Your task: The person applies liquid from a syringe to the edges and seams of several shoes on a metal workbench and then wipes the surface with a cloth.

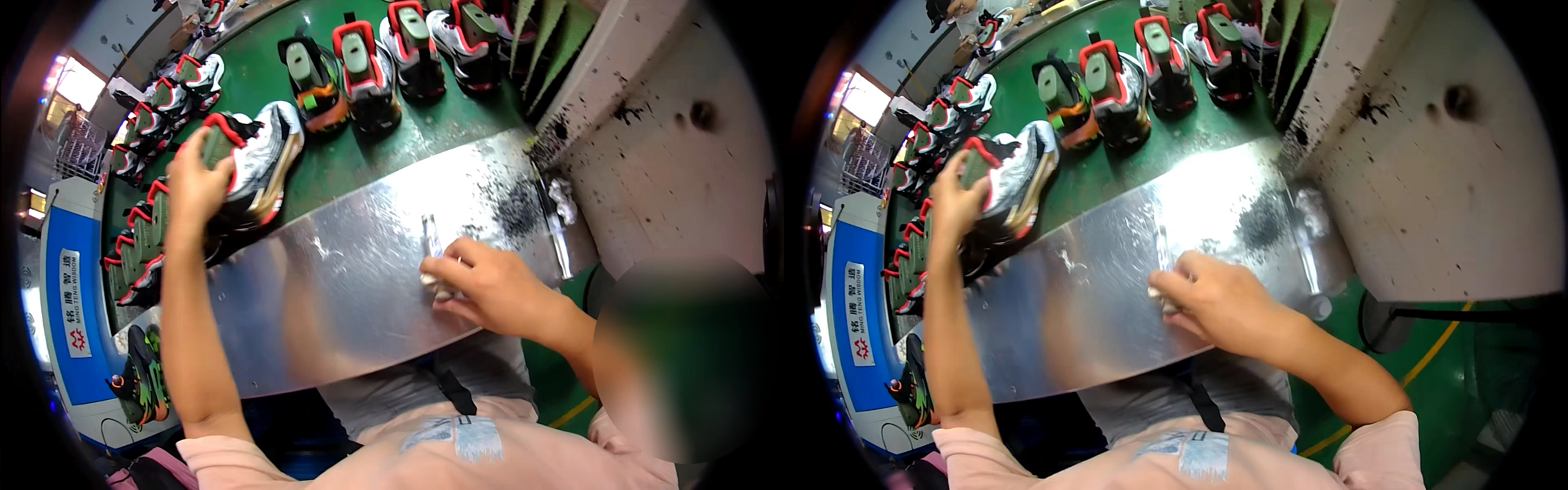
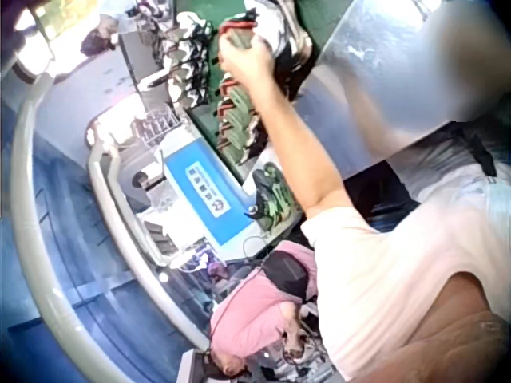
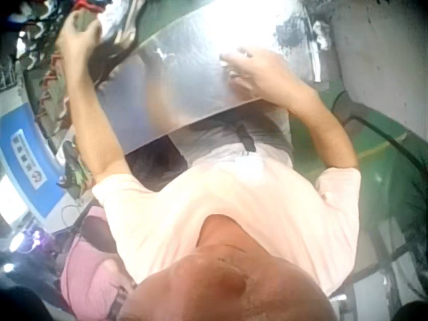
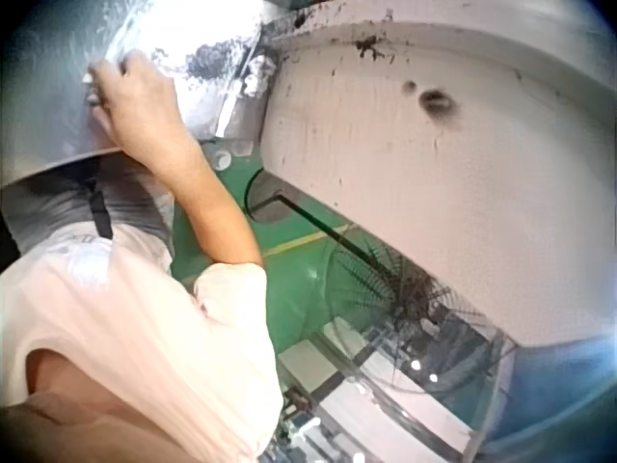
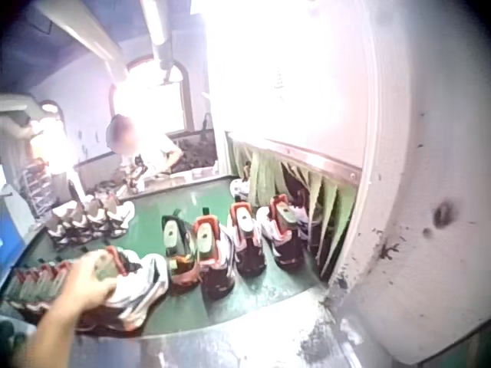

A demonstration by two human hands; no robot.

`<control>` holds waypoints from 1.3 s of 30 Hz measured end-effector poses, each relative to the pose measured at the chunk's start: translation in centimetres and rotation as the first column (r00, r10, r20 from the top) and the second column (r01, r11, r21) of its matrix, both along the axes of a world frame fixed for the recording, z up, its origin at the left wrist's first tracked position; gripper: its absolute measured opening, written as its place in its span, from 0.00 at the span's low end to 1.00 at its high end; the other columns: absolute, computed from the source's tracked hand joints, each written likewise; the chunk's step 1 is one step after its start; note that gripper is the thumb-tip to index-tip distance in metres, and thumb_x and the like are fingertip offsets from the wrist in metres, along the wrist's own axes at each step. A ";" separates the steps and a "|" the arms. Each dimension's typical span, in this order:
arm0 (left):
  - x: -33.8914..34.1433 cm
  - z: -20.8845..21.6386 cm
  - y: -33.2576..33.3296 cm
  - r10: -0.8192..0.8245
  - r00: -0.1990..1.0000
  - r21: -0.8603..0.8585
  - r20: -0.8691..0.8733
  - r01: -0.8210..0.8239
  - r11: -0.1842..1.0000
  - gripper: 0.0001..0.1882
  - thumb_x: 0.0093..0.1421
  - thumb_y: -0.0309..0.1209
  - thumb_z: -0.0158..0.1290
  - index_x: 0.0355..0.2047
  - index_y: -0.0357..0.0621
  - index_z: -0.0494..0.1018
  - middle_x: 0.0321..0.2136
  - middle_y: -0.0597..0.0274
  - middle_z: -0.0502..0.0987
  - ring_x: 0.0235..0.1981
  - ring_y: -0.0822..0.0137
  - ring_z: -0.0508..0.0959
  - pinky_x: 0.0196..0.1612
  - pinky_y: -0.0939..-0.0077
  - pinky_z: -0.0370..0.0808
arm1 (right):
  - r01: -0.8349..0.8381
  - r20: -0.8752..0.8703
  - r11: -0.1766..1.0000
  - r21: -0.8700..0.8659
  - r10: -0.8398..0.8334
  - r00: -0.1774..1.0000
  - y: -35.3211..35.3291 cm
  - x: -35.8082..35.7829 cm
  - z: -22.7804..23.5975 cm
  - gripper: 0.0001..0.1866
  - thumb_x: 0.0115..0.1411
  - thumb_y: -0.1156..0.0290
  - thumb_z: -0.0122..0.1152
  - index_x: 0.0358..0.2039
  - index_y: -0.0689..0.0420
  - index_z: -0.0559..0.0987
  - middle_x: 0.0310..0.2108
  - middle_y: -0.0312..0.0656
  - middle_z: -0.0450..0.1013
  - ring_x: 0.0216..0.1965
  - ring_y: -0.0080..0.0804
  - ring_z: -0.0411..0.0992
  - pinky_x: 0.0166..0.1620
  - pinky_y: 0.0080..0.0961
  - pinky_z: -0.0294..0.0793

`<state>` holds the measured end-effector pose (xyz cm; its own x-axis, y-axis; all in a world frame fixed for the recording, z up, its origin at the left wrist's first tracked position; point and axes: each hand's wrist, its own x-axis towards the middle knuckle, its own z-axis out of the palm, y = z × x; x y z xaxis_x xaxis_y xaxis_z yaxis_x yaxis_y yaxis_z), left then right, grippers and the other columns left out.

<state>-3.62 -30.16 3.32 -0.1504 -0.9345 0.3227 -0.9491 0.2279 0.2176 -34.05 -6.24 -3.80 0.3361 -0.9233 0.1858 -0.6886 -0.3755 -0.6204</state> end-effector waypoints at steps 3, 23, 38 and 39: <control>-1.0 2.9 7.2 -0.171 0.984 -0.061 -0.049 0.167 0.984 0.29 0.51 0.24 0.55 0.56 0.44 0.68 0.39 0.44 0.79 0.39 0.57 0.81 0.44 0.67 0.74 | 0.173 0.063 0.983 0.061 -0.176 0.982 3.2 -2.3 0.1 0.23 0.52 0.68 0.68 0.48 0.53 0.72 0.37 0.45 0.73 0.34 0.45 0.74 0.36 0.32 0.73; 4.1 1.1 16.1 -0.787 0.526 0.140 -0.321 0.849 0.510 0.17 0.34 0.28 0.64 0.28 0.40 0.78 0.31 0.55 0.81 0.35 0.50 0.81 0.42 0.62 0.78 | 0.378 0.329 0.813 0.443 -0.540 0.775 7.8 -1.3 1.4 0.18 0.64 0.66 0.54 0.52 0.59 0.69 0.33 0.32 0.71 0.32 0.17 0.67 0.36 0.17 0.69; 5.1 -4.0 29.0 -0.609 0.655 -0.343 -0.447 0.504 0.793 0.13 0.46 0.29 0.54 0.31 0.32 0.77 0.35 0.48 0.79 0.41 0.53 0.79 0.50 0.60 0.76 | -0.534 0.684 0.493 0.687 -0.190 0.705 -7.8 22.3 11.7 0.36 0.64 0.33 0.27 0.43 0.58 0.63 0.10 0.33 0.60 0.08 0.17 0.52 0.12 0.15 0.50; 5.6 -3.5 29.0 -0.597 0.660 -0.309 -0.457 0.511 0.802 0.14 0.46 0.28 0.53 0.32 0.31 0.77 0.36 0.47 0.79 0.42 0.53 0.79 0.52 0.59 0.75 | -0.528 0.663 0.466 0.710 -0.189 0.725 -8.2 22.9 11.3 0.37 0.65 0.33 0.26 0.44 0.59 0.63 0.10 0.33 0.60 0.08 0.16 0.52 0.13 0.14 0.50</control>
